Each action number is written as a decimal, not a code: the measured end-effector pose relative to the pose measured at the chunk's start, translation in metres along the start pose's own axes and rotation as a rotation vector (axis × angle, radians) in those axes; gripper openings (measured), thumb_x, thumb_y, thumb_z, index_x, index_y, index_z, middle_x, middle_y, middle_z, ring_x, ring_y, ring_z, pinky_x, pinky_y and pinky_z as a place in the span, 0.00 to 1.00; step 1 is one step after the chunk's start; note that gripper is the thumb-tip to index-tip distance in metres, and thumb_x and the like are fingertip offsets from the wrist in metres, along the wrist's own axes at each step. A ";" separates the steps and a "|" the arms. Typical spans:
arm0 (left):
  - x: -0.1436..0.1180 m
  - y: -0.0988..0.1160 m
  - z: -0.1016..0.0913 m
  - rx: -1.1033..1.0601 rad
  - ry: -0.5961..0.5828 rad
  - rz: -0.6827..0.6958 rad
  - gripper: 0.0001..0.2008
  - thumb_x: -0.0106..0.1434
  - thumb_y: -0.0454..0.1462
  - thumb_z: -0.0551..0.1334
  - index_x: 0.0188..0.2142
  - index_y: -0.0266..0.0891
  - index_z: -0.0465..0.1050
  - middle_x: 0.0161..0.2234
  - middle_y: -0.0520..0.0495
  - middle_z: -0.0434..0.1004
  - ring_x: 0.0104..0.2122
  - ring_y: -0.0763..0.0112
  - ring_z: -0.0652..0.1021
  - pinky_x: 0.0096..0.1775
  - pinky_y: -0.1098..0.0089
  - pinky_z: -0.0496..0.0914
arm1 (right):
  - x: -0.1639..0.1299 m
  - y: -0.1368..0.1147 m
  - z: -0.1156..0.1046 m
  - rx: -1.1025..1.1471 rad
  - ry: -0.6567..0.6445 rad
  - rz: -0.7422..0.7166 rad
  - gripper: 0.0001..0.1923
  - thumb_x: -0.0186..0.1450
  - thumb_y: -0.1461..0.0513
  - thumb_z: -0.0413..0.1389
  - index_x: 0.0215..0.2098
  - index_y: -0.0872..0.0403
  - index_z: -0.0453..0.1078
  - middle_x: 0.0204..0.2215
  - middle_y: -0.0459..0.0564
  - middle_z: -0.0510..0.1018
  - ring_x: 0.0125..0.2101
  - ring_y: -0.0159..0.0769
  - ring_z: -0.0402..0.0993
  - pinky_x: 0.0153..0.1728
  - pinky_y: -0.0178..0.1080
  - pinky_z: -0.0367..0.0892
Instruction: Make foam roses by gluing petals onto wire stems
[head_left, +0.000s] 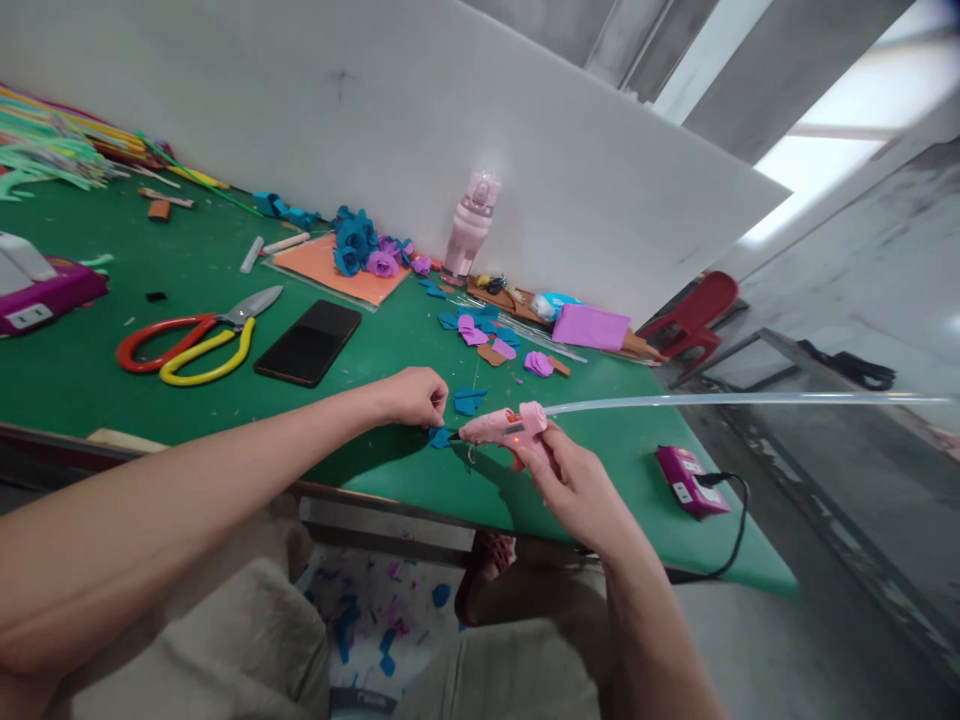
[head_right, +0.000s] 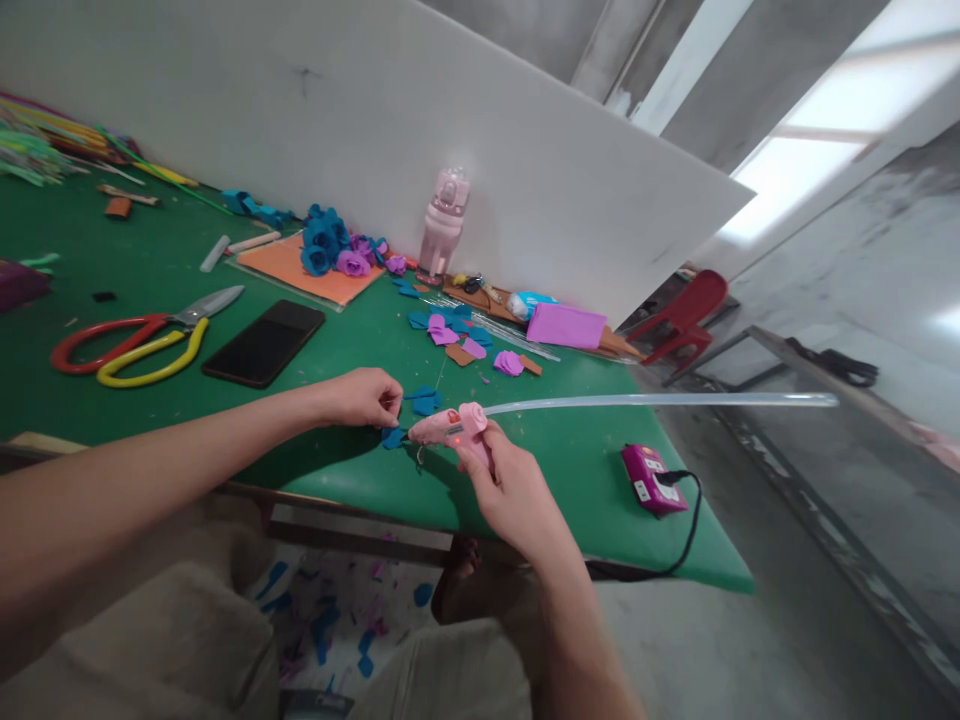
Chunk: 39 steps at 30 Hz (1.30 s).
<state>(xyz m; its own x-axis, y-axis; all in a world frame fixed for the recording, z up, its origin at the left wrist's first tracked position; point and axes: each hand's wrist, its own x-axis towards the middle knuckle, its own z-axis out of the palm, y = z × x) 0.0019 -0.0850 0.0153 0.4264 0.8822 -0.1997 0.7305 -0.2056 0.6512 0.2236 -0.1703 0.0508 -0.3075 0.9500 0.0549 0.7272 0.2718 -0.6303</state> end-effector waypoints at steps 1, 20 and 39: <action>0.000 0.000 0.000 -0.005 0.002 -0.001 0.02 0.44 0.34 0.61 0.18 0.37 0.69 0.16 0.53 0.70 0.19 0.75 0.68 0.23 0.74 0.57 | -0.001 0.000 -0.002 0.034 -0.001 0.012 0.14 0.65 0.53 0.45 0.37 0.53 0.66 0.27 0.47 0.74 0.24 0.33 0.67 0.25 0.33 0.60; -0.029 0.014 -0.021 -0.497 0.058 -0.029 0.10 0.44 0.41 0.65 0.21 0.37 0.69 0.17 0.54 0.66 0.12 0.83 0.53 0.15 0.75 0.43 | 0.026 0.083 -0.015 0.087 0.127 0.431 0.21 0.60 0.48 0.45 0.31 0.56 0.69 0.17 0.44 0.68 0.17 0.29 0.61 0.19 0.32 0.54; -0.064 0.047 0.017 0.006 0.384 0.261 0.12 0.53 0.43 0.58 0.25 0.36 0.74 0.21 0.52 0.73 0.23 0.74 0.68 0.26 0.75 0.59 | 0.008 -0.011 0.040 0.856 -0.030 -0.015 0.11 0.54 0.56 0.54 0.29 0.55 0.73 0.27 0.47 0.75 0.30 0.32 0.70 0.35 0.34 0.63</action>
<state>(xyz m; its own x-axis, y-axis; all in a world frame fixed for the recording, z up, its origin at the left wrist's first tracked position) 0.0178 -0.1586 0.0462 0.3687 0.8932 0.2572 0.6288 -0.4435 0.6387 0.1885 -0.1719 0.0267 -0.3378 0.9396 0.0547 0.0125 0.0626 -0.9980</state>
